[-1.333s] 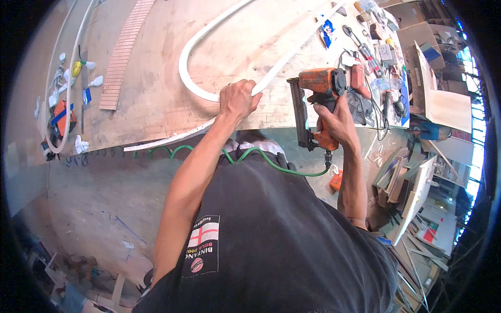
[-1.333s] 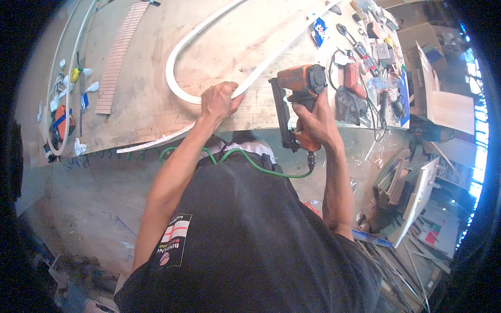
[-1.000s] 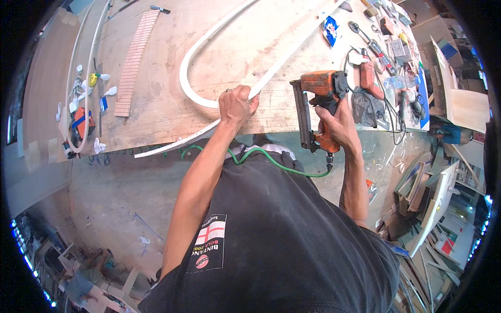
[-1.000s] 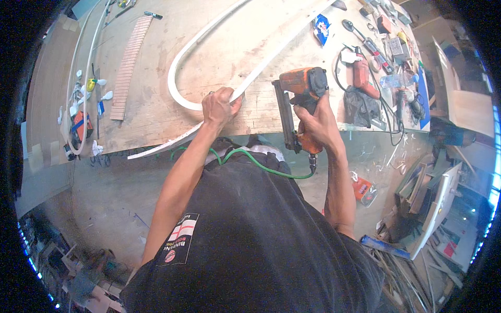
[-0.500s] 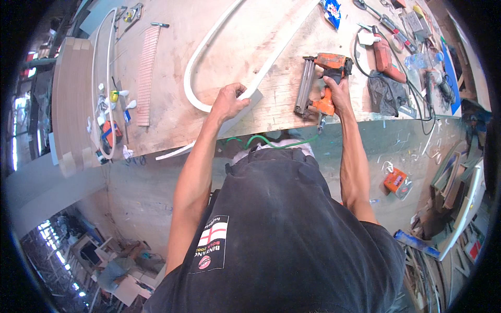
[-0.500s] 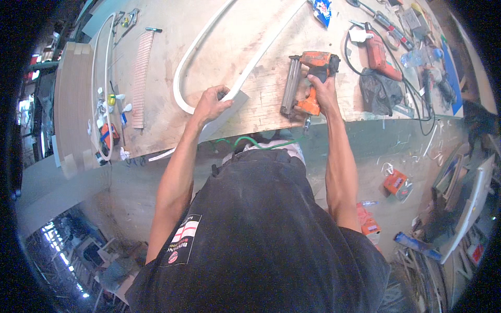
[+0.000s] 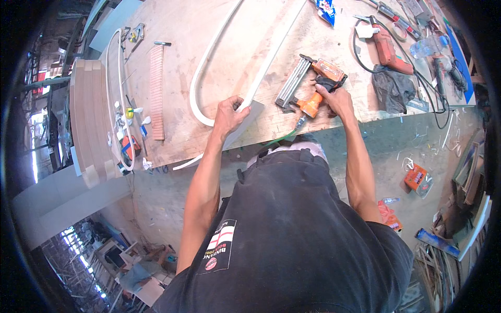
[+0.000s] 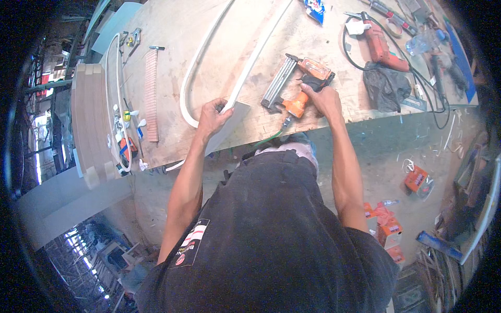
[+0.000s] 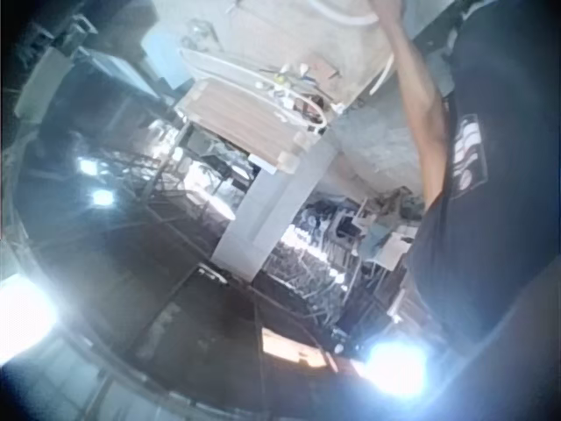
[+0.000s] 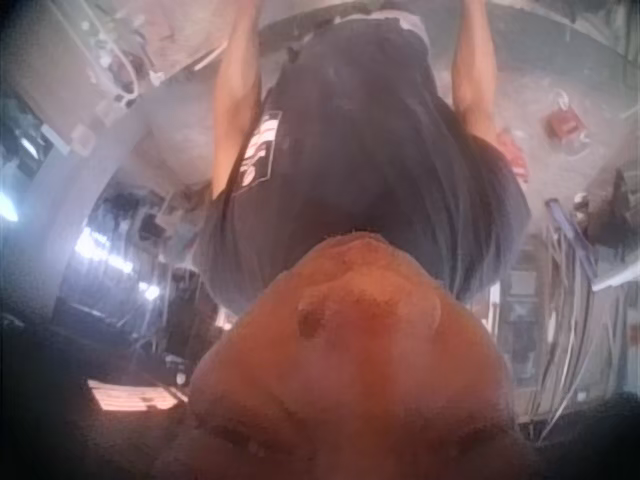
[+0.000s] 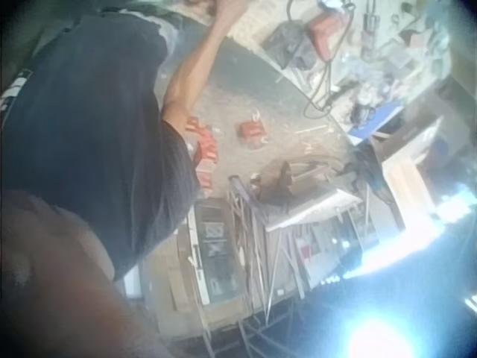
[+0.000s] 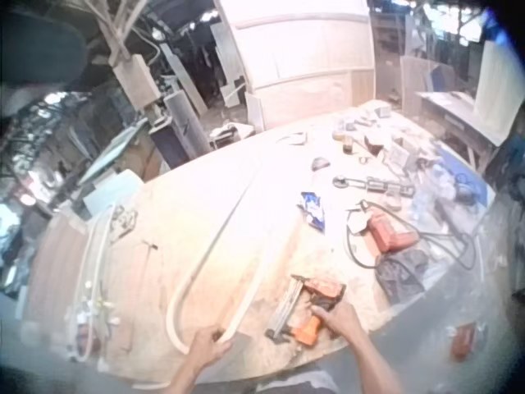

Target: The person assembles a U-shaped wooden frame on a workbench using a pneumatic nail gun, sandpaper, and pliers. They repeatedly position the frame, drive nails, and sand the edges to smooth the surface.

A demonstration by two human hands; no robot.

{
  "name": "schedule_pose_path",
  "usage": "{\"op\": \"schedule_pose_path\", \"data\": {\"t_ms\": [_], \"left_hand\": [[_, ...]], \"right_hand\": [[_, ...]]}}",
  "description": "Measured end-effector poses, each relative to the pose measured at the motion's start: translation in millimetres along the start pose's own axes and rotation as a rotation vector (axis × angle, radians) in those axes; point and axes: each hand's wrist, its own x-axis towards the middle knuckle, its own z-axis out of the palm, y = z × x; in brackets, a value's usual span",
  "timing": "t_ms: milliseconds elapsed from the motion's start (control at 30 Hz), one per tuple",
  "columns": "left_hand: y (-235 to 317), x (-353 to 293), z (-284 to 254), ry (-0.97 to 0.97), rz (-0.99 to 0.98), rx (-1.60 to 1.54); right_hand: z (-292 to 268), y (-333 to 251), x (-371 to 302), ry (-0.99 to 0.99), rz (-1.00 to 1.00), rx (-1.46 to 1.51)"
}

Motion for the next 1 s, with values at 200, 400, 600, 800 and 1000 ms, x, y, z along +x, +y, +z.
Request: {"op": "schedule_pose_path", "data": {"t_ms": [200,400,600,800,1000], "left_hand": [[-10,-2,2,0.057,0.076,0.022],[-11,-6,2,0.063,0.026,-0.026],[-8,-5,6,0.077,0.104,0.001],[-29,0,17,0.094,0.077,0.016],[-7,11,15,0.033,-0.002,0.124]], "right_hand": [[-3,-13,-16,0.056,0.024,-0.202],[-17,-38,-42,0.031,-0.032,-0.316],[25,-81,-49,0.036,-0.419,0.243],[20,-135,-38,0.039,-0.417,0.493],[-6,-135,-21,0.193,-0.364,0.525]]}}
